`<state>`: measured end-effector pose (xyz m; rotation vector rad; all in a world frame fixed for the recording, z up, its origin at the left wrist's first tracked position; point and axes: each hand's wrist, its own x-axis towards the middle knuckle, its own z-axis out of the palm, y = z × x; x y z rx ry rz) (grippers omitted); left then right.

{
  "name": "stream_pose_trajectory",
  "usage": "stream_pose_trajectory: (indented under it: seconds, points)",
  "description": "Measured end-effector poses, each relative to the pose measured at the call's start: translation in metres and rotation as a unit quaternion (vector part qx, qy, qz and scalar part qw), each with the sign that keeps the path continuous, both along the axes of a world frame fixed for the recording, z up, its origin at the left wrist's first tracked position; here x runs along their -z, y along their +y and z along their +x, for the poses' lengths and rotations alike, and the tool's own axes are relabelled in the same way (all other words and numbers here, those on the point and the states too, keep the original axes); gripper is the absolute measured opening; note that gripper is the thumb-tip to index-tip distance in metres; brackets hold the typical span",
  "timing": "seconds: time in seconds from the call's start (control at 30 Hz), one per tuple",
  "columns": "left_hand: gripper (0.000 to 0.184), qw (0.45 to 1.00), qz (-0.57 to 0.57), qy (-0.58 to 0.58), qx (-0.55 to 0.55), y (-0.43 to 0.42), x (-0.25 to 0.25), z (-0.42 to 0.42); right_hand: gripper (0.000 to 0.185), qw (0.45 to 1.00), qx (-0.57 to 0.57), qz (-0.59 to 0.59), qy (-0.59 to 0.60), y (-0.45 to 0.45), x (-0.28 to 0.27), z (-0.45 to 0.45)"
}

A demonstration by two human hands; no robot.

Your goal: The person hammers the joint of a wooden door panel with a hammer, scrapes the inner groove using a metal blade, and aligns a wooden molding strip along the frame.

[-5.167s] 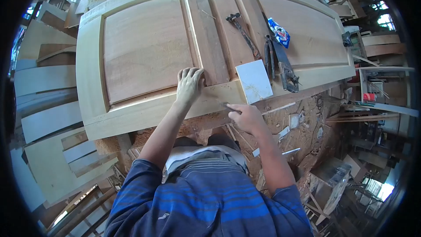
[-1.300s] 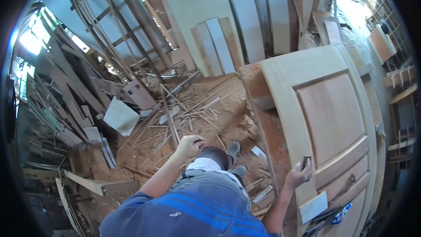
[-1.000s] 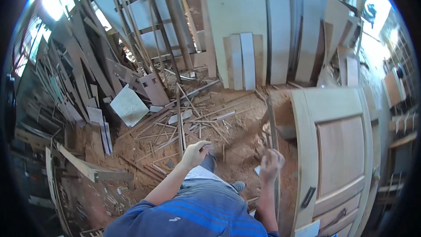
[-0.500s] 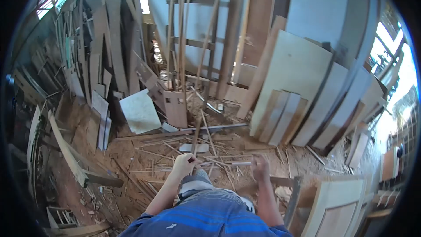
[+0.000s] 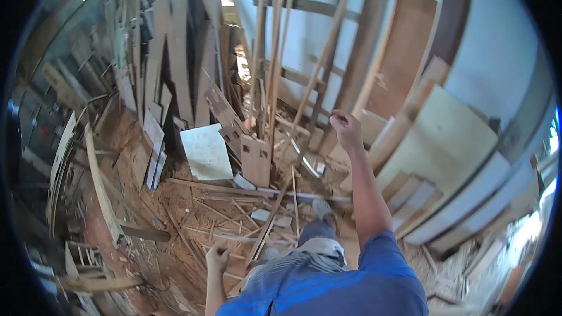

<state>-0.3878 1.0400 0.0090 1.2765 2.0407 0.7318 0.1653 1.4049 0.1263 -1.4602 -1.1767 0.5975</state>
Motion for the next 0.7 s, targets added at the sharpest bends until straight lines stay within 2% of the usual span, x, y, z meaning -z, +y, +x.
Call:
stream_pose_trajectory:
  seconds: [0.03,0.13,0.17,0.23,0.3,0.33,0.37,0.43,0.5,0.57,0.67,0.7]
  points:
    - [0.021,0.999,0.010,0.015,-0.046,-0.006,0.007,0.006,0.036,1.000,-0.011,0.016,-0.002,0.062,-0.002,0.009]
    - [0.026,0.976,-0.019,0.097,-0.193,-0.027,-0.017,0.051,0.042,0.999,-0.008,-0.025,-0.044,0.224,0.009,0.040]
    - [0.026,0.966,-0.018,0.103,-0.237,-0.037,-0.018,0.074,0.058,1.000,-0.014,-0.007,-0.023,0.276,0.025,0.051]
    - [0.026,0.954,-0.013,0.089,-0.286,-0.025,-0.029,0.127,0.072,0.993,-0.021,0.059,0.100,0.329,0.012,0.044]
    - [0.026,0.954,-0.019,0.059,-0.292,-0.021,-0.054,0.179,0.076,0.999,0.009,-0.011,0.036,0.372,0.004,0.050]
    - [0.027,0.957,-0.009,0.046,-0.287,-0.021,-0.052,0.195,0.062,0.999,-0.014,-0.014,0.046,0.384,0.008,0.052]
    - [0.027,0.955,-0.005,0.048,-0.293,-0.017,-0.048,0.207,0.049,0.998,-0.037,-0.017,0.056,0.396,0.010,0.054]
    - [0.027,0.953,0.001,0.052,-0.298,-0.010,-0.053,0.230,0.040,0.991,-0.078,-0.003,0.106,0.394,0.010,0.053]
    - [0.025,0.957,-0.017,0.052,-0.286,0.009,-0.064,0.242,0.035,0.987,-0.136,0.035,0.082,0.355,-0.006,0.046]
    - [0.024,0.959,-0.036,0.065,-0.272,0.027,-0.070,0.252,0.047,0.976,-0.151,0.098,0.125,0.318,-0.025,0.016]
    - [0.027,0.969,-0.036,0.062,-0.238,0.067,-0.099,0.261,0.060,0.898,-0.292,0.080,0.320,0.262,-0.086,-0.036]
    - [0.028,0.973,0.001,0.077,-0.218,0.078,-0.095,0.259,0.066,0.878,-0.332,0.087,0.335,0.251,-0.102,-0.053]
